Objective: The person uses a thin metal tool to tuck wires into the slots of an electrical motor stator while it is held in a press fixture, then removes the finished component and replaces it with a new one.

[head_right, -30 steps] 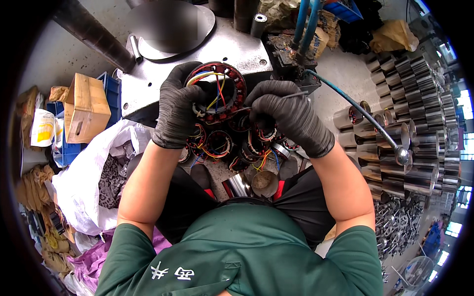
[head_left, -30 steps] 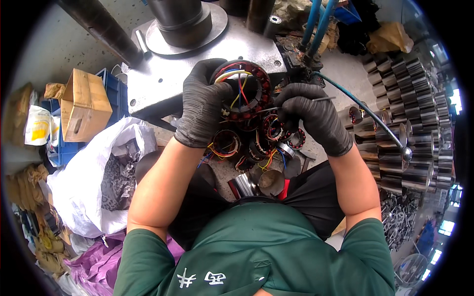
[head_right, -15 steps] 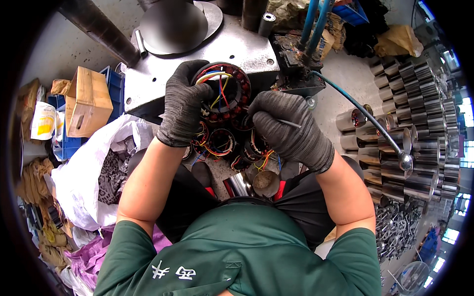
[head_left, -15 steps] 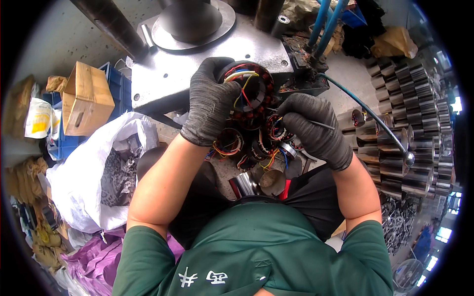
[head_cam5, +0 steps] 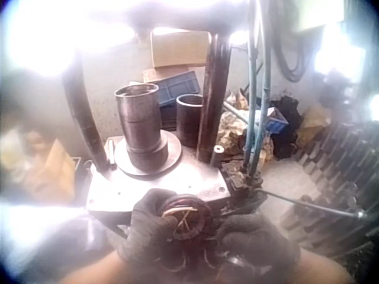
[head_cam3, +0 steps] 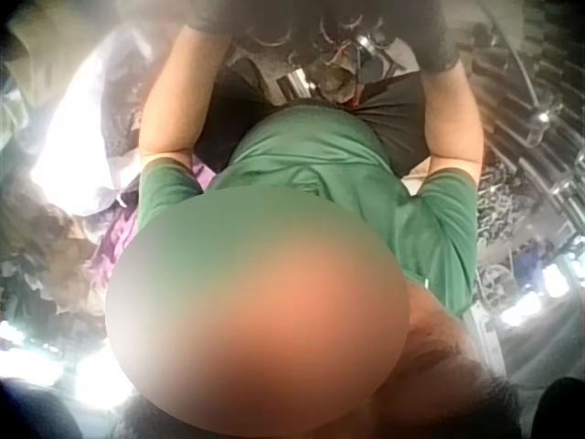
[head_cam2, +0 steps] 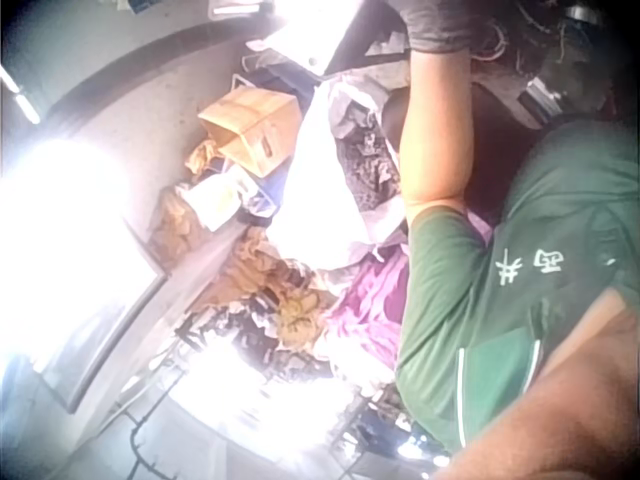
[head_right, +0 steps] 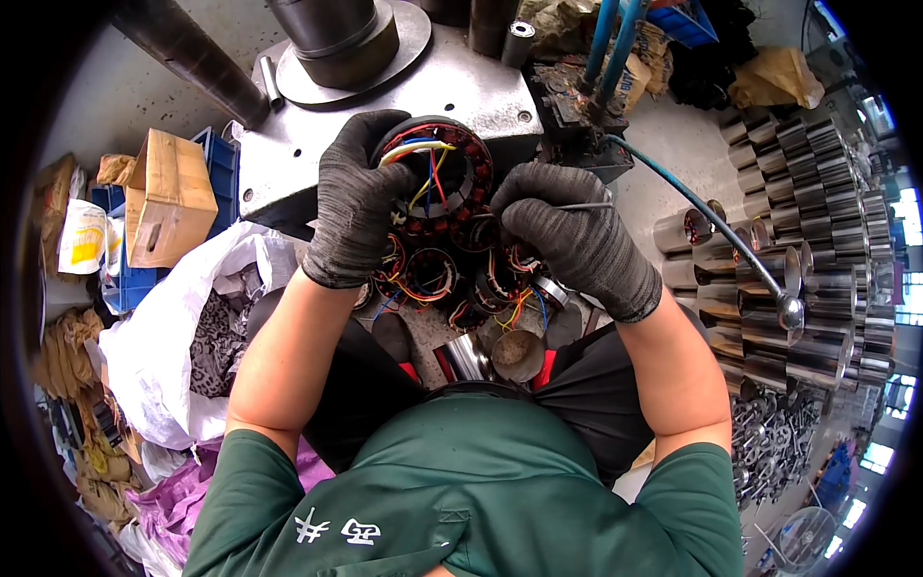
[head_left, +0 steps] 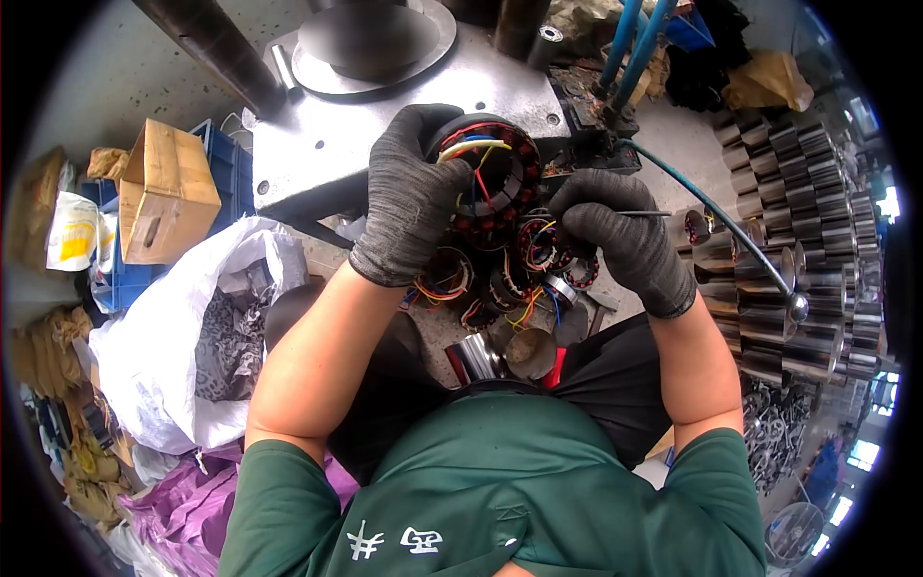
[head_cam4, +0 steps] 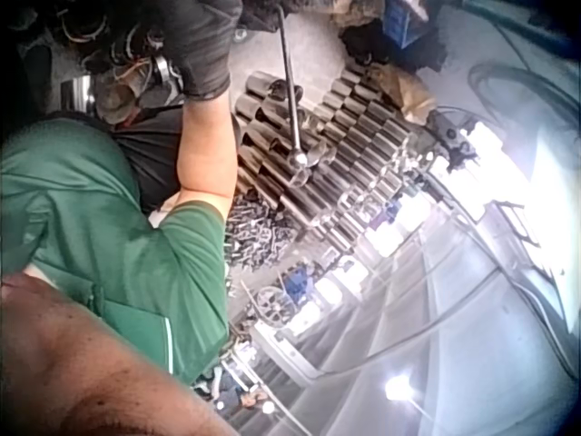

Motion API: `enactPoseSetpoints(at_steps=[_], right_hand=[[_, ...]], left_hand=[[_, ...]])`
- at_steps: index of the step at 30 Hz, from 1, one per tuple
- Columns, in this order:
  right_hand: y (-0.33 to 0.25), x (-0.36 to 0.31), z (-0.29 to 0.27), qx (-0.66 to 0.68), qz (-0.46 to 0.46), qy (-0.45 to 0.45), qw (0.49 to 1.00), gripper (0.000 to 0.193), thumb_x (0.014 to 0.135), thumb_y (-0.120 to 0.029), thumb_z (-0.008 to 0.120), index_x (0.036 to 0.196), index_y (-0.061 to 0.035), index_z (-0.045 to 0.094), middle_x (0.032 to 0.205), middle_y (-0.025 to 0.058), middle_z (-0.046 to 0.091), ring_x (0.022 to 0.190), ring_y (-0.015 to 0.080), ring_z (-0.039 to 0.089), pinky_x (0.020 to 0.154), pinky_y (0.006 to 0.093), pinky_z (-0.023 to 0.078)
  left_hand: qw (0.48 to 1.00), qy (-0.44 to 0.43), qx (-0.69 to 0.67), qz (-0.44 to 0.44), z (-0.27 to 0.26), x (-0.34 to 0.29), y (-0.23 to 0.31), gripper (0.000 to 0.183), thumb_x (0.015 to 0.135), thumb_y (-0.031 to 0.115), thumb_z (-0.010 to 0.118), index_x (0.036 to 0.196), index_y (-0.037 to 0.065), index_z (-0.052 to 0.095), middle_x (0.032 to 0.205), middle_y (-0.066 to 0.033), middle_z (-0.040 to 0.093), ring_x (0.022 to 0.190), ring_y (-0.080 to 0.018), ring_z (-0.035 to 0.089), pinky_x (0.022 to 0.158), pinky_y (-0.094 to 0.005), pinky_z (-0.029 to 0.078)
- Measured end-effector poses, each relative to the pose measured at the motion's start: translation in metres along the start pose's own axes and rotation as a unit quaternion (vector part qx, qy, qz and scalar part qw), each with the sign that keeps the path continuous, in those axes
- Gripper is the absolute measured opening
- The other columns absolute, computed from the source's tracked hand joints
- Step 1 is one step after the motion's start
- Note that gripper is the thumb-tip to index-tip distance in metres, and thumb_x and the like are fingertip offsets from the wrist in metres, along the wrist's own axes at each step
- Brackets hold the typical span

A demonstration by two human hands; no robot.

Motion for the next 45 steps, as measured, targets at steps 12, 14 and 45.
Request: enactPoseSetpoints(at_steps=[12, 14, 45], right_hand=[[0.034, 0.011, -0.004, 0.206, 0.081, 0.011, 0.975, 0.024, 0.088, -0.014, 0.06, 0.102, 0.0024, 0.07, 0.078, 0.0105, 0.071, 0.063, 0.0157, 0.067, 0.054, 0.0279, 0.056], [0.033, 0.012, -0.007, 0.231, 0.067, 0.006, 0.971, 0.024, 0.088, -0.013, 0.059, 0.101, 0.0024, 0.071, 0.078, 0.0104, 0.071, 0.061, 0.0154, 0.066, 0.054, 0.028, 0.055], [0.012, 0.009, -0.01, 0.112, -0.058, 0.165, 0.978, 0.047, 0.084, -0.012, 0.079, 0.126, 0.0016, 0.064, 0.11, 0.0076, 0.073, 0.099, 0.014, 0.068, 0.088, 0.032, 0.056]], left_hand=[[0.994, -0.009, -0.087, -0.061, -0.005, 0.003, -0.012, 0.06, 0.068, 0.0, 0.058, 0.127, -0.01, 0.057, 0.112, -0.0195, 0.072, 0.097, -0.0261, 0.075, 0.091, -0.0362, 0.063], [0.994, -0.014, -0.1, -0.045, -0.002, 0.005, -0.011, 0.06, 0.068, 0.002, 0.058, 0.127, -0.01, 0.057, 0.111, -0.0196, 0.071, 0.096, -0.0259, 0.075, 0.091, -0.036, 0.063], [0.92, -0.109, 0.199, 0.319, 0.026, -0.031, 0.056, 0.099, 0.07, 0.023, 0.096, 0.155, 0.017, 0.045, 0.154, -0.0191, 0.041, 0.136, -0.0367, 0.052, 0.112, -0.0447, 0.049]])
Point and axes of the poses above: each hand's wrist, its own x-axis towards the middle knuckle, its own z-axis out of the palm, y = z × x, the point moved 8 cm from there along x, towards the middle knuckle
